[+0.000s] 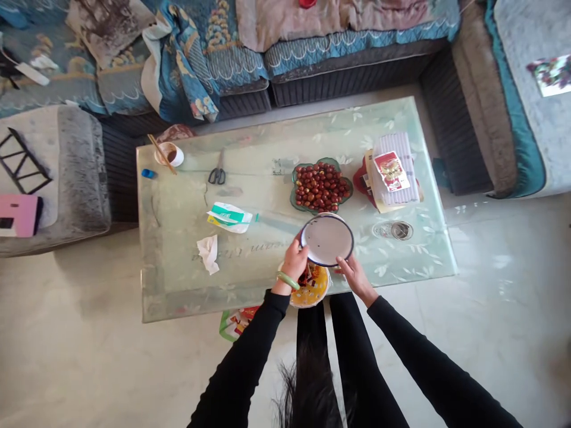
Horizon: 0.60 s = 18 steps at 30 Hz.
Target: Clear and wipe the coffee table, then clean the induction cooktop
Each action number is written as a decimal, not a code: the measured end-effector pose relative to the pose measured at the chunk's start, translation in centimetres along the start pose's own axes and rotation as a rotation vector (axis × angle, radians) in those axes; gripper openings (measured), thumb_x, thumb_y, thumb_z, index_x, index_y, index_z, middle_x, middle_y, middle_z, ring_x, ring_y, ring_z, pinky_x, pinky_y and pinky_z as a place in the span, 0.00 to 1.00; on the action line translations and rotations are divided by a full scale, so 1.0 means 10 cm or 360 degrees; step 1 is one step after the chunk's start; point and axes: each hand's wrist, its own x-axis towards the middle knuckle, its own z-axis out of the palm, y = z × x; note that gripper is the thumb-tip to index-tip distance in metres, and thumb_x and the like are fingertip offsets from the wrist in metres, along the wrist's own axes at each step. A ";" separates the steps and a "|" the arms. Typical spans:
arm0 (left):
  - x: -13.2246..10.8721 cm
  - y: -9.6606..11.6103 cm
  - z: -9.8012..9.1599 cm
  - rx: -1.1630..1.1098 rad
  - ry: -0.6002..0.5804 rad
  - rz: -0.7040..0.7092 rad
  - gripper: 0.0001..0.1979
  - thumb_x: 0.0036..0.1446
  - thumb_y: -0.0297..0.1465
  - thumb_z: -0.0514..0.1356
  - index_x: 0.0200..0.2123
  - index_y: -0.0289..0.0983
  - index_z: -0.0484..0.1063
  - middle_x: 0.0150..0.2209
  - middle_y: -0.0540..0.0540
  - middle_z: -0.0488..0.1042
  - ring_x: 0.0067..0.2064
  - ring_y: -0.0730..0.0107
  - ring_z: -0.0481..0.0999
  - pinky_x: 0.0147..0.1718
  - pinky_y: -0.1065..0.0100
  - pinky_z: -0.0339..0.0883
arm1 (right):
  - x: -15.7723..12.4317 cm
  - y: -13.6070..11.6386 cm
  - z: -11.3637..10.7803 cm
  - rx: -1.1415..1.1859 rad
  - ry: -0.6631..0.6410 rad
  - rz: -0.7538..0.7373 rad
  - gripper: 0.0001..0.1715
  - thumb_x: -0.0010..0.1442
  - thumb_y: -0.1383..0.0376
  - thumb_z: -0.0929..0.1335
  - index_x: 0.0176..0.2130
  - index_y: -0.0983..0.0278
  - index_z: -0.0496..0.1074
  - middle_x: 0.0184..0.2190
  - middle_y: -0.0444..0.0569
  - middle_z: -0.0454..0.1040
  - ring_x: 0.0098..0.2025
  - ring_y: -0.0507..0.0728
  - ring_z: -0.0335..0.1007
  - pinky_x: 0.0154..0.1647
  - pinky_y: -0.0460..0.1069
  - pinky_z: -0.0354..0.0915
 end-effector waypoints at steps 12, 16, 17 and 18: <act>-0.93 -0.51 -0.26 0.0219 0.0741 0.0116 0.07 0.67 0.36 0.61 0.38 0.44 0.80 0.44 0.42 0.82 0.54 0.54 0.80 0.61 0.57 0.70 | 0.75 0.39 -0.61 0.0473 0.0634 0.0614 0.16 0.66 0.58 0.71 0.50 0.62 0.68 0.32 0.44 0.75 0.26 0.53 0.78 0.26 0.48 0.81; -1.24 -0.95 -0.57 0.0065 0.1081 -0.0175 0.16 0.65 0.34 0.62 0.56 0.45 0.75 0.60 0.41 0.75 0.64 0.56 0.74 0.64 0.57 0.69 | 0.97 0.46 -0.72 0.0427 0.0607 0.0631 0.17 0.67 0.55 0.70 0.50 0.60 0.68 0.33 0.43 0.73 0.26 0.52 0.77 0.30 0.49 0.83; -1.29 -1.03 -0.57 -0.0058 0.1057 -0.0307 0.22 0.64 0.34 0.65 0.61 0.46 0.71 0.63 0.40 0.73 0.66 0.56 0.73 0.63 0.57 0.70 | 1.01 0.48 -0.74 0.0421 0.0591 0.0610 0.18 0.67 0.52 0.70 0.49 0.60 0.68 0.34 0.43 0.72 0.27 0.52 0.77 0.32 0.50 0.83; -1.32 -1.10 -0.54 -0.0205 0.0989 -0.0442 0.29 0.62 0.34 0.67 0.65 0.47 0.67 0.65 0.39 0.71 0.67 0.55 0.73 0.61 0.57 0.73 | 1.03 0.51 -0.76 0.0411 0.0573 0.0582 0.20 0.66 0.50 0.71 0.48 0.60 0.68 0.34 0.43 0.72 0.29 0.53 0.77 0.35 0.51 0.84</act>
